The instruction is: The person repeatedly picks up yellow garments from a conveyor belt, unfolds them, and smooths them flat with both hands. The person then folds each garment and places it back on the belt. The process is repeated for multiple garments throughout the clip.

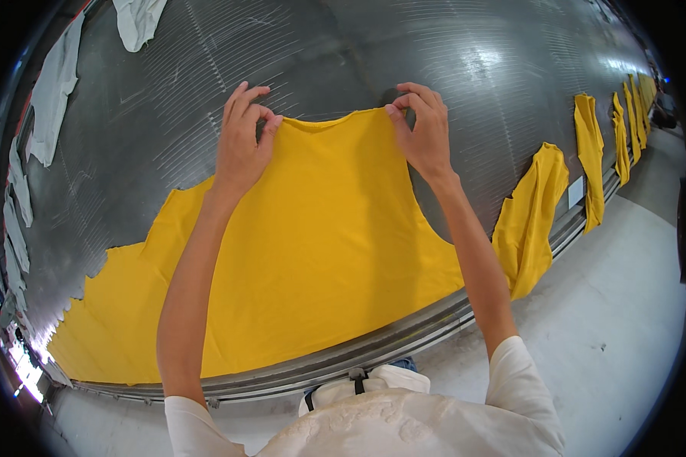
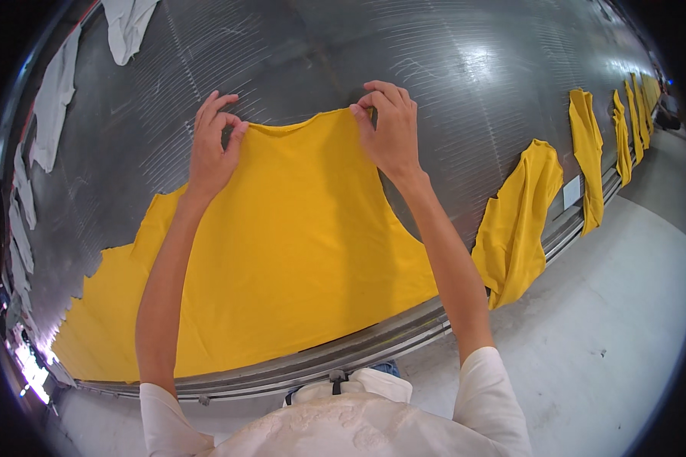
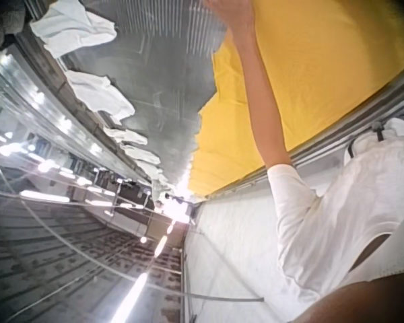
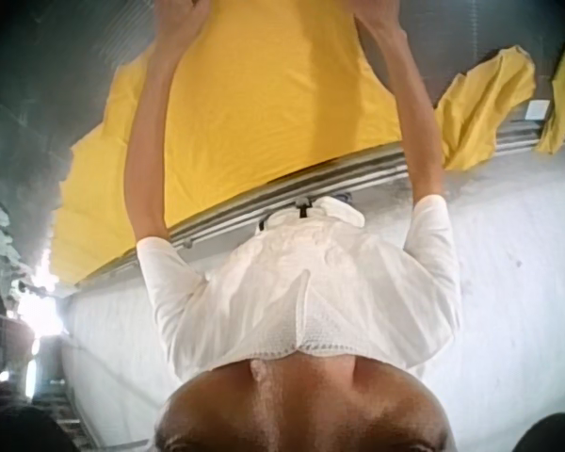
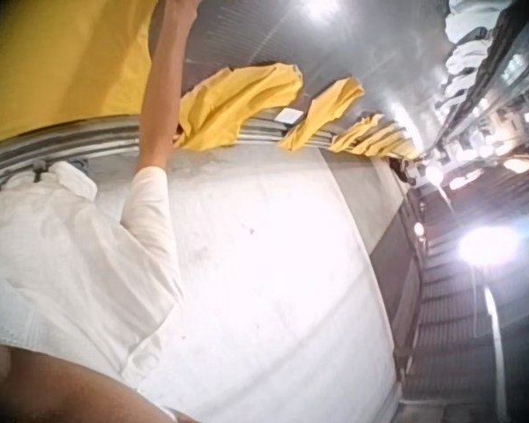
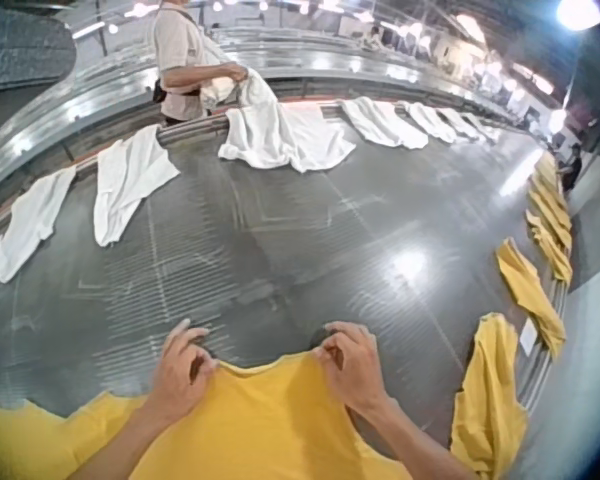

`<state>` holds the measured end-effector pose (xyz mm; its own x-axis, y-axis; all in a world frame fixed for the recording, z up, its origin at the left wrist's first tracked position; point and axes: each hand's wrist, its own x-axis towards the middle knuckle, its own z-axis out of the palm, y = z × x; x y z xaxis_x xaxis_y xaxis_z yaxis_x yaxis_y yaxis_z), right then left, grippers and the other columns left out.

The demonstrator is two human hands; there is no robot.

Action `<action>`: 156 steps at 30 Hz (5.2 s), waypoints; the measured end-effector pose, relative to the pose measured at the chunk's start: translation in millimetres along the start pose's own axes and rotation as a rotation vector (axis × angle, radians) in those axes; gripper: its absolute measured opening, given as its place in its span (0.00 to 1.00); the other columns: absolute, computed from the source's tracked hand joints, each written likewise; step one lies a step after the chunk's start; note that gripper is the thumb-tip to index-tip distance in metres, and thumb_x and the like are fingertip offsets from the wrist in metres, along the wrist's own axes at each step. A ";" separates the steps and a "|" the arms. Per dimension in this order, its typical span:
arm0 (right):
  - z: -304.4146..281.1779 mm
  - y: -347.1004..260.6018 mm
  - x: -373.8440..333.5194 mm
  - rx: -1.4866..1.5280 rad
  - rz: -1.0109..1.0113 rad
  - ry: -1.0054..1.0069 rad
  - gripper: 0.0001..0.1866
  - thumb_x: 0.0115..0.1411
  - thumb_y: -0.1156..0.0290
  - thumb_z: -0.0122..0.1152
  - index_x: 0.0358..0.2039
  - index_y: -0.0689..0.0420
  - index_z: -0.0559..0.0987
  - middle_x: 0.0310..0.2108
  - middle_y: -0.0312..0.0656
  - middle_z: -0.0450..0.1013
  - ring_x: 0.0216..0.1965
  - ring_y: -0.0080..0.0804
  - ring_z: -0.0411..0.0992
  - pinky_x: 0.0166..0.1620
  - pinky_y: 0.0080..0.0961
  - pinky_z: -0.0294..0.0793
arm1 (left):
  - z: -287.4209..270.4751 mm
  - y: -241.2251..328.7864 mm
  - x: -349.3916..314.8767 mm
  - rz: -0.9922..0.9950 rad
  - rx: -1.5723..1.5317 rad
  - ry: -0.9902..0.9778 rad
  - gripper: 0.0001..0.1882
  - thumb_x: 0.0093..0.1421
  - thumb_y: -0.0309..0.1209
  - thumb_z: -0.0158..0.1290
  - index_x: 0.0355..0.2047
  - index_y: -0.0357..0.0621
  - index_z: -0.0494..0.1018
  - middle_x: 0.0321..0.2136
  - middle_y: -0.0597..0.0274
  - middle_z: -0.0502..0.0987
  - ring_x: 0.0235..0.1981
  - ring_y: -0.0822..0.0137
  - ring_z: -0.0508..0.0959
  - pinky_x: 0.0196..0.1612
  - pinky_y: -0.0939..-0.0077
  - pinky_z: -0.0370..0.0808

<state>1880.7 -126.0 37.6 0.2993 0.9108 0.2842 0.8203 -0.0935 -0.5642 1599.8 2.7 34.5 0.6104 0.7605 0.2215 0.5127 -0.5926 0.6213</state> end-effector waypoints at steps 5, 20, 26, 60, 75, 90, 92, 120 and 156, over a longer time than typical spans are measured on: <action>-0.1 2.9 4.5 -0.024 0.018 -0.041 0.04 0.59 0.72 0.69 0.32 0.57 0.81 0.52 0.41 0.75 0.55 0.41 0.70 0.57 0.38 0.64 | -2.3 -5.3 -0.1 -0.033 0.048 -0.011 0.07 0.67 0.31 0.57 0.34 0.42 0.72 0.59 0.57 0.74 0.70 0.48 0.62 0.68 0.53 0.61; -36.4 -3.1 -21.0 -0.001 0.185 0.198 0.16 0.64 0.70 0.64 0.51 0.55 0.80 0.60 0.45 0.69 0.63 0.43 0.65 0.64 0.41 0.67 | 44.0 63.2 -42.0 0.102 0.240 -0.206 0.41 0.70 0.60 0.42 0.73 0.43 0.56 0.75 0.54 0.53 0.76 0.46 0.46 0.75 0.43 0.39; -75.4 29.7 -63.2 -0.249 0.328 0.302 0.18 0.64 0.69 0.64 0.54 0.56 0.79 0.64 0.47 0.67 0.66 0.47 0.63 0.66 0.43 0.64 | 38.1 46.5 -30.1 -0.019 0.422 -0.141 0.43 0.69 0.59 0.44 0.74 0.43 0.54 0.75 0.52 0.51 0.77 0.45 0.45 0.74 0.38 0.37; -68.9 79.2 -114.7 -0.315 0.451 0.354 0.22 0.74 0.59 0.45 0.59 0.61 0.71 0.64 0.55 0.61 0.69 0.53 0.55 0.72 0.51 0.47 | 109.3 143.1 -20.8 0.240 0.332 -0.298 0.46 0.70 0.57 0.42 0.73 0.31 0.49 0.75 0.44 0.47 0.77 0.47 0.42 0.76 0.46 0.35; -84.7 88.8 -116.4 0.055 0.505 0.401 0.25 0.74 0.55 0.43 0.54 0.63 0.78 0.63 0.57 0.67 0.69 0.53 0.59 0.73 0.46 0.47 | 140.8 258.1 -298.9 0.693 0.126 -0.665 0.45 0.67 0.61 0.44 0.75 0.46 0.52 0.76 0.55 0.50 0.77 0.48 0.46 0.75 0.41 0.38; -137.0 -6.9 -274.6 0.071 0.724 0.112 0.15 0.59 0.72 0.68 0.44 0.63 0.80 0.35 0.47 0.78 0.36 0.44 0.78 0.42 0.37 0.77 | 74.6 132.7 -162.7 -0.029 0.468 -0.101 0.42 0.69 0.53 0.45 0.75 0.40 0.49 0.76 0.52 0.47 0.77 0.43 0.43 0.75 0.41 0.33; -126.1 -11.1 -272.7 0.058 0.772 0.125 0.11 0.59 0.74 0.66 0.41 0.63 0.79 0.36 0.47 0.77 0.34 0.46 0.77 0.40 0.40 0.76 | 81.8 155.0 -184.8 0.050 0.409 -0.231 0.42 0.70 0.52 0.43 0.75 0.41 0.48 0.77 0.53 0.45 0.77 0.44 0.40 0.75 0.41 0.32; -151.6 -28.1 -333.7 0.067 0.713 0.367 0.14 0.63 0.76 0.63 0.49 0.61 0.81 0.45 0.44 0.77 0.44 0.35 0.74 0.48 0.30 0.74 | 188.6 251.3 -117.6 0.519 0.003 -0.293 0.35 0.67 0.57 0.46 0.70 0.57 0.64 0.74 0.61 0.56 0.77 0.53 0.47 0.76 0.43 0.36; 92.5 -258.4 -125.4 0.199 -0.217 -0.369 0.19 0.63 0.74 0.62 0.55 0.59 0.76 0.62 0.48 0.67 0.63 0.50 0.65 0.63 0.44 0.65 | -139.4 -71.5 -270.7 -0.725 0.377 0.510 0.29 0.68 0.45 0.54 0.60 0.38 0.65 0.64 0.49 0.64 0.69 0.47 0.58 0.69 0.47 0.52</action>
<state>1586.1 -178.9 76.0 -0.0917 0.9862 0.1376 0.7246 0.1609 -0.6701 1313.7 -123.8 35.0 -0.2214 0.9465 0.2347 0.8768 0.0878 0.4728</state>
